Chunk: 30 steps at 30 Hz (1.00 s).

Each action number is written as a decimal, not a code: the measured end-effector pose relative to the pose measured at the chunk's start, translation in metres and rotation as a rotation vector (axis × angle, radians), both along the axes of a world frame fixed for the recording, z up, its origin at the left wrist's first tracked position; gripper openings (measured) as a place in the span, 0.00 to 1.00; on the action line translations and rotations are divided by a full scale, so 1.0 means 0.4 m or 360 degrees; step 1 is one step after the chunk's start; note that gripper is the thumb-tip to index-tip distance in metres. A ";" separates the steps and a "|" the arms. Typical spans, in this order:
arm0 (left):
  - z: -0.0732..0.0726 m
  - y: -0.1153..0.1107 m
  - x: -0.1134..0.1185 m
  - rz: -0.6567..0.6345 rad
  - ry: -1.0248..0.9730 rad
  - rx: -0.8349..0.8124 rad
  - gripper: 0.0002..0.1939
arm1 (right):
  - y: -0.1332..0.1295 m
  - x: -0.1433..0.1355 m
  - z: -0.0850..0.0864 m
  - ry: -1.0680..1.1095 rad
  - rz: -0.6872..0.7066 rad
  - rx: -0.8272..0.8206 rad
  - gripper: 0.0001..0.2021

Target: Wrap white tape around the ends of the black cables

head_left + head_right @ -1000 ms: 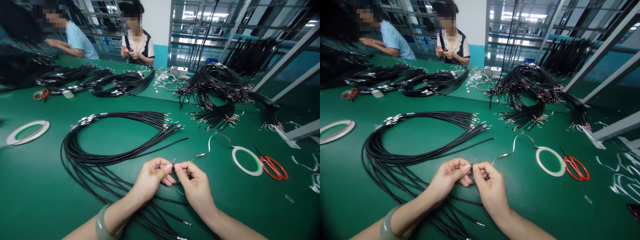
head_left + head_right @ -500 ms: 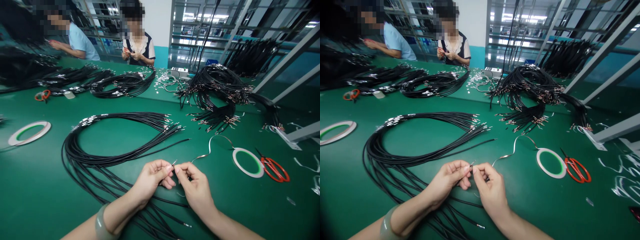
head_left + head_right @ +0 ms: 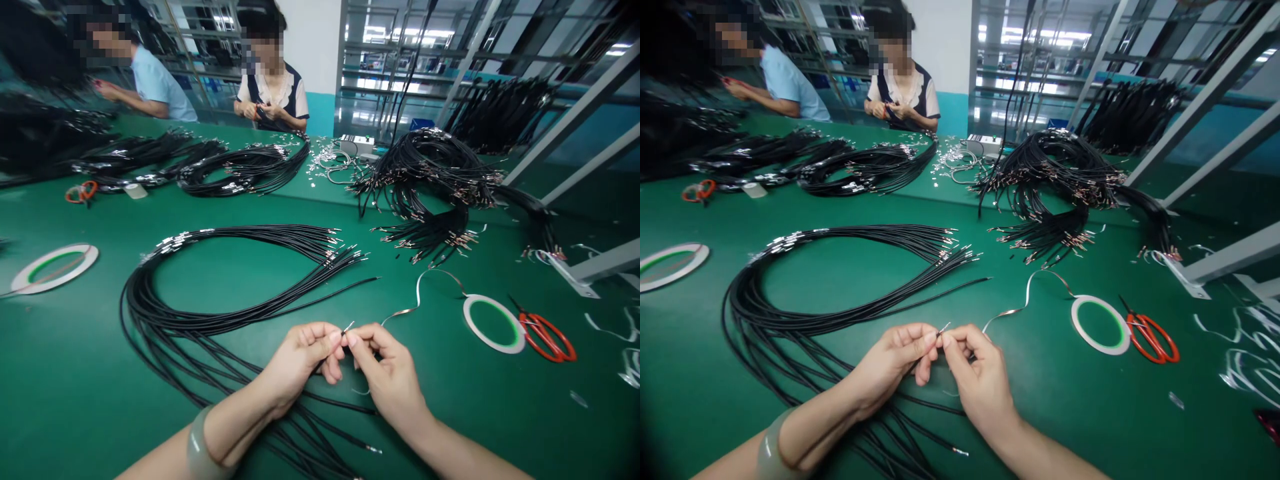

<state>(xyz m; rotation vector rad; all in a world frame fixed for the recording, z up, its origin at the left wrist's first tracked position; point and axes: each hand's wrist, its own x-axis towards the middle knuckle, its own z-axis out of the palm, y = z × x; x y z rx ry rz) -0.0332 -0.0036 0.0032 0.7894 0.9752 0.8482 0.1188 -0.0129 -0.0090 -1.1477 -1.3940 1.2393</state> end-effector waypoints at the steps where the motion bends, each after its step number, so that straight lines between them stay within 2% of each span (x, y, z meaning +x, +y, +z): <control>1: -0.002 0.000 0.000 -0.0002 0.0014 0.0022 0.13 | 0.000 0.000 -0.002 -0.0002 -0.0006 -0.0009 0.08; 4: -0.003 0.002 0.002 0.0023 0.0079 0.0047 0.12 | 0.002 -0.002 -0.007 -0.0017 -0.0030 -0.0055 0.09; 10: -0.004 0.003 0.014 0.0247 0.0207 -0.0023 0.15 | 0.001 -0.005 -0.010 -0.0009 -0.0067 -0.0106 0.09; 14: -0.010 0.000 0.022 0.0325 0.0277 -0.0006 0.15 | -0.001 -0.003 -0.008 -0.0011 -0.0061 -0.0072 0.08; 23: 0.000 -0.005 0.017 0.0200 0.0170 -0.0012 0.14 | 0.001 -0.003 -0.008 -0.0005 -0.0033 -0.0018 0.08; 30: -0.007 0.000 0.009 0.0122 0.0076 -0.0019 0.13 | 0.002 0.000 -0.007 0.0052 0.0009 -0.0022 0.07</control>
